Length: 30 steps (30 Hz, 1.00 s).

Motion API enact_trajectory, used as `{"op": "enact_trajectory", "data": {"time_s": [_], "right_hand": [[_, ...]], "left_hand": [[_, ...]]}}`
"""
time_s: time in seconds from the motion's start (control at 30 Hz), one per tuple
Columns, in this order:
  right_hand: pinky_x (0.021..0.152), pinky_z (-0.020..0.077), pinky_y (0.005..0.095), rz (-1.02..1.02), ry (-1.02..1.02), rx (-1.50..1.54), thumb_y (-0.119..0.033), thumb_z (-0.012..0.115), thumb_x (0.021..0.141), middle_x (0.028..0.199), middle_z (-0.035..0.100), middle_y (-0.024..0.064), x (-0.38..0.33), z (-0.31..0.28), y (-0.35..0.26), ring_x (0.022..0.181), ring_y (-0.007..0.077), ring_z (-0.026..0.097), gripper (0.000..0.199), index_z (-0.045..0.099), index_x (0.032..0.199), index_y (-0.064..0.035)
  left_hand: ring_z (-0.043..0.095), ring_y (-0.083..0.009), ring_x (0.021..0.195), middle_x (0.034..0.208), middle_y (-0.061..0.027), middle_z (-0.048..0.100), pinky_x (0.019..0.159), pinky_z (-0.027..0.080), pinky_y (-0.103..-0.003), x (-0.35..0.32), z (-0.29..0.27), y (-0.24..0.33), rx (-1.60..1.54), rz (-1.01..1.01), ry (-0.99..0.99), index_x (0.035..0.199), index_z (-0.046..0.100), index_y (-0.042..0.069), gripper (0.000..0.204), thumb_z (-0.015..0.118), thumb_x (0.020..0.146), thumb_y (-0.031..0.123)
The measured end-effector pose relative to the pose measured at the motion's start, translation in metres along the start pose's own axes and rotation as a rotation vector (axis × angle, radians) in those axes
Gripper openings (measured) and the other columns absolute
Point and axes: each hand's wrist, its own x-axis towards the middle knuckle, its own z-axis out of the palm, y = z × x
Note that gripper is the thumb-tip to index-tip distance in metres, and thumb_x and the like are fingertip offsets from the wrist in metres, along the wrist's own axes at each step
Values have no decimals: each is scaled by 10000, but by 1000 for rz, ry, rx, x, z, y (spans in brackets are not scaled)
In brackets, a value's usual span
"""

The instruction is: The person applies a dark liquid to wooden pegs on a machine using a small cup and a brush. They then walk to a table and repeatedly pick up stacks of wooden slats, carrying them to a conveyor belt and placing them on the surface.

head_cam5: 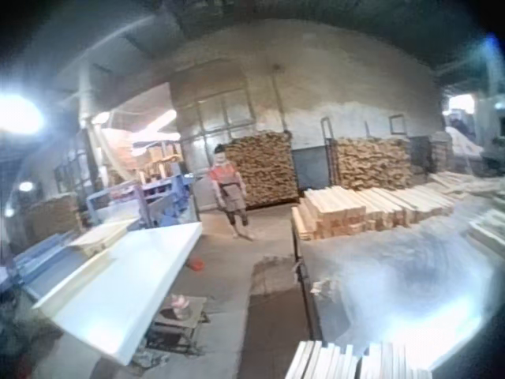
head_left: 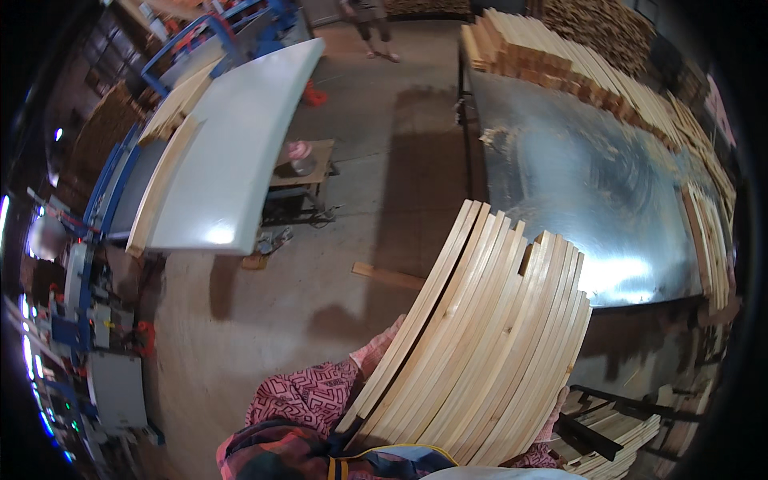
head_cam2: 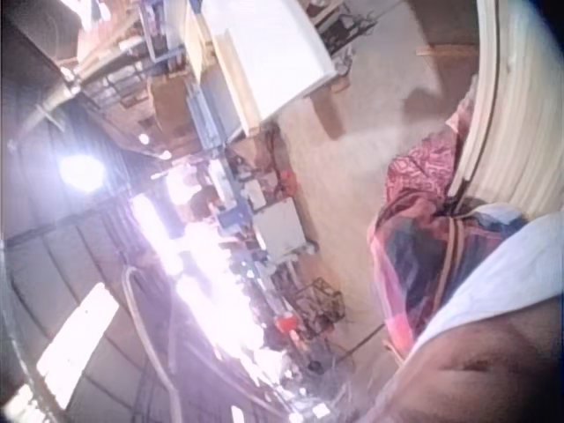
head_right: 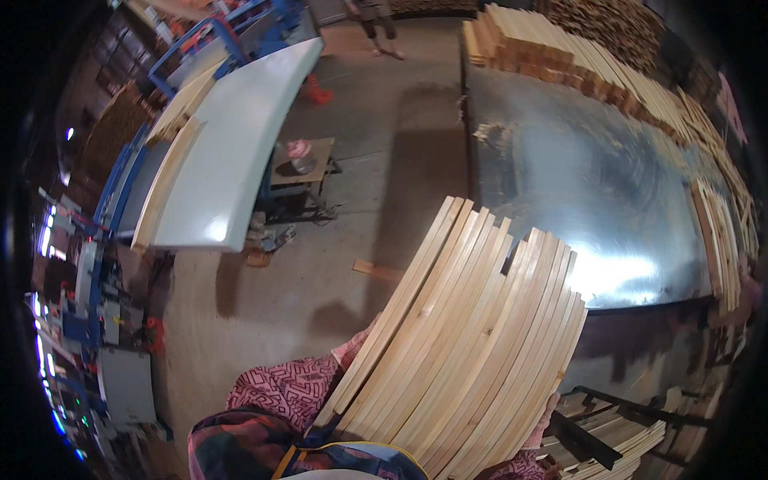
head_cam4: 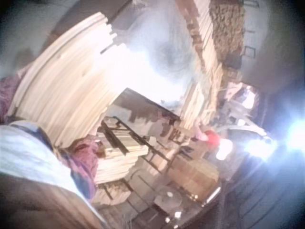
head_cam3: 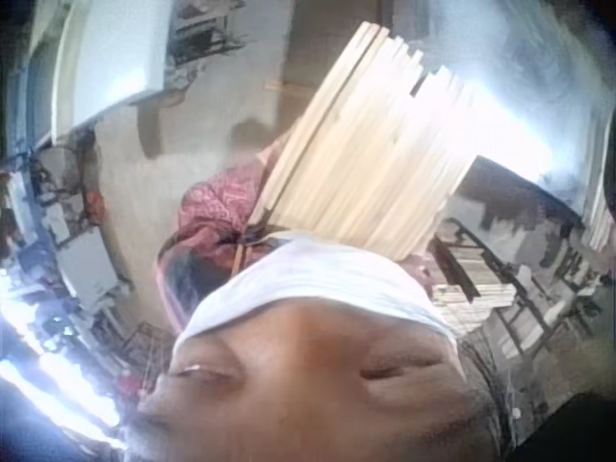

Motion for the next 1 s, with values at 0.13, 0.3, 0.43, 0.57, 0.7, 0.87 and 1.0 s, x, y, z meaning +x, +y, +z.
{"op": "enact_trajectory", "data": {"time_s": [0.13, 0.3, 0.43, 0.57, 0.7, 0.87, 1.0], "right_hand": [[974, 573, 442, -67, -121, -33, -612, 470, 1008, 1431, 546, 137, -43, 74, -5, 1211, 296, 617, 712, 411, 1505, -105], [979, 574, 452, -209, -415, -188, -597, 454, 1021, 1465, 519, 156, -45, 193, -1, 1234, 311, 606, 713, 375, 1532, -104], [964, 584, 450, 245, -492, 56, -605, 473, 1012, 1466, 519, 161, -104, 457, 11, 1202, 310, 629, 744, 367, 1540, -91], [916, 587, 399, 311, -475, -24, -636, 534, 970, 1378, 591, 122, -103, 597, 71, 1112, 271, 662, 746, 466, 1473, -89], [863, 585, 358, 308, -441, -209, -675, 590, 924, 1253, 666, 81, -91, 717, 139, 1028, 228, 685, 748, 566, 1396, -95], [836, 589, 375, 333, -402, -361, -669, 635, 894, 1197, 690, 78, -103, 801, 167, 993, 240, 681, 745, 593, 1371, -98], [844, 603, 402, 384, -522, -149, -594, 664, 907, 1179, 701, 104, -129, 872, 197, 988, 265, 698, 683, 602, 1353, -80]], "left_hand": [[533, -198, 1231, 1406, -76, 556, 1037, 450, -331, -64, -60, 49, 8, 44, 4, 1511, 421, 58, 690, 398, 1059, 579], [506, -159, 1250, 1425, -49, 542, 1050, 438, -313, -126, -148, 158, -97, 68, 80, 1494, 451, 49, 684, 398, 1062, 577], [520, -139, 1237, 1402, -32, 566, 1048, 448, -304, -195, -269, 256, -328, 12, 274, 1491, 462, 47, 688, 410, 1058, 579], [589, -182, 1173, 1284, -78, 650, 1007, 496, -338, -226, -402, 326, 79, 138, 358, 1406, 520, 20, 512, 416, 1098, 416], [647, -273, 1118, 1251, -135, 665, 976, 516, -369, -225, -554, 358, 1021, 604, 684, 1422, 475, 52, 424, 446, 1076, 296], [604, -353, 1182, 1483, -181, 481, 996, 513, -421, -207, -570, 463, 1066, 35, 906, 1483, 419, 186, 488, 534, 1015, 262], [538, -417, 1262, 1577, -231, 323, 1007, 491, -507, -230, -659, 466, 1986, 327, 1226, 1557, 317, 234, 668, 578, 979, 442]]}}
